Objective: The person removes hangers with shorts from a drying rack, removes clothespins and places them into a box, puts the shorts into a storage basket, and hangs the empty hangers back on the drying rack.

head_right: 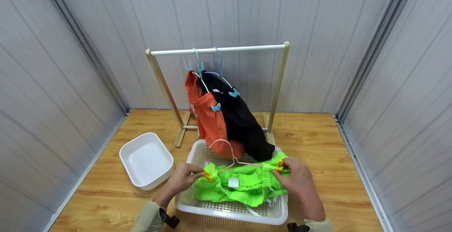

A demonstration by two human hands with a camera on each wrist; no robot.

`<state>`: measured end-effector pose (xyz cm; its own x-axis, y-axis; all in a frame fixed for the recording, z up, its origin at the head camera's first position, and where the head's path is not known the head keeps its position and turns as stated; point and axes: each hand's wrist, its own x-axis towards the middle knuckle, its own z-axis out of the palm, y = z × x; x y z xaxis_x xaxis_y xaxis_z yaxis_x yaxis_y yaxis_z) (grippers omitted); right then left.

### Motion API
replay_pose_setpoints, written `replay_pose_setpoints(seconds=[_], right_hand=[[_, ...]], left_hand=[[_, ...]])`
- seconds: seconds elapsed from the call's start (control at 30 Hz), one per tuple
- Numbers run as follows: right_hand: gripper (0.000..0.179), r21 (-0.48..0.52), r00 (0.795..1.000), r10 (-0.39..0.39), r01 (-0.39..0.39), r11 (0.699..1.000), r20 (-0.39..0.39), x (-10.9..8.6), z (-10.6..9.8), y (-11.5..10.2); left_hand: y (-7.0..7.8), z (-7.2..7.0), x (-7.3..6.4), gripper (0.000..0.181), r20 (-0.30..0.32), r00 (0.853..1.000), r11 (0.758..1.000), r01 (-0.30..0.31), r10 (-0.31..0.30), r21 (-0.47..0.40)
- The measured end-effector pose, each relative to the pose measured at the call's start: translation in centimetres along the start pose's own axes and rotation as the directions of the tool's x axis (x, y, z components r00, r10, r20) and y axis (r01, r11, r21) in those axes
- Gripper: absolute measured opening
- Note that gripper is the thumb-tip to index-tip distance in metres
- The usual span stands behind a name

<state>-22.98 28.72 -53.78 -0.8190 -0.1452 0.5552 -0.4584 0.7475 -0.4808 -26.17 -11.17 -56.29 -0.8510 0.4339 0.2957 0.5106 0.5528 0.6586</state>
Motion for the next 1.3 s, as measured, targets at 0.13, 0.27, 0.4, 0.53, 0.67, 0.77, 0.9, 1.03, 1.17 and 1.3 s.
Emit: replay_pose_setpoints(seconds=[0.13, 0.27, 0.4, 0.53, 0.67, 0.77, 0.9, 1.03, 1.17, 1.3], right_hand=[[0.033, -0.004, 1.000, -0.001, 0.001, 1.000, -0.003, 0.1, 0.0, 0.0], [0.031, -0.012, 1.000, 0.006, -0.006, 1.000, 0.000, 0.1, 0.1, -0.1], [0.029, -0.009, 1.000, 0.017, -0.017, 1.000, 0.005, -0.1, 0.1, -0.1], [0.030, -0.012, 1.000, 0.006, -0.006, 1.000, 0.003, 0.0, 0.2, 0.0], [0.029, -0.014, 1.000, -0.005, 0.005, 1.000, -0.007, -0.1, 0.2, 0.0], [0.028, -0.009, 1.000, 0.007, -0.007, 1.000, -0.006, -0.1, 0.2, 0.1], [0.028, -0.013, 1.000, 0.027, -0.027, 1.000, -0.004, -0.2, 0.3, 0.0], [0.027, -0.020, 0.999, 0.033, -0.033, 0.999, -0.002, -0.1, 0.4, -0.1], [0.027, -0.024, 1.000, 0.031, -0.031, 0.999, -0.005, 0.0, 0.4, -0.1], [0.027, -0.036, 1.000, 0.024, -0.024, 0.999, -0.003, -0.1, 0.3, -0.1]], left_hand=[[0.1, -0.5, 0.1, 0.007, -0.049, 0.999, 0.999, -0.022, 0.023, 0.025], [0.3, -1.2, -0.1, 0.007, -0.072, 0.997, 0.999, -0.038, 0.041, 0.032], [0.3, -1.9, -0.5, 0.009, -0.077, 0.997, 1.000, -0.026, 0.026, -0.003], [0.0, -2.9, -0.8, 0.011, -0.105, 0.995, 0.998, -0.012, 0.005, -0.065], [-0.7, -4.3, -1.1, 0.010, -0.189, 0.982, 0.994, -0.017, -0.004, -0.110], [-1.5, -5.3, -1.4, 0.007, -0.262, 0.965, 0.993, -0.031, 0.001, -0.110], [-2.8, -6.4, -2.1, 0.008, -0.293, 0.955, 0.992, 0.020, -0.055, -0.121], [-4.6, -7.5, -3.1, 0.008, -0.357, 0.929, 0.990, 0.059, -0.101, -0.125], [-6.9, -8.7, -4.1, 0.008, -0.470, 0.868, 0.985, 0.107, -0.157, -0.132], [-8.9, -9.7, -5.1, 0.011, -0.524, 0.813, 0.966, 0.236, -0.255, -0.104]])
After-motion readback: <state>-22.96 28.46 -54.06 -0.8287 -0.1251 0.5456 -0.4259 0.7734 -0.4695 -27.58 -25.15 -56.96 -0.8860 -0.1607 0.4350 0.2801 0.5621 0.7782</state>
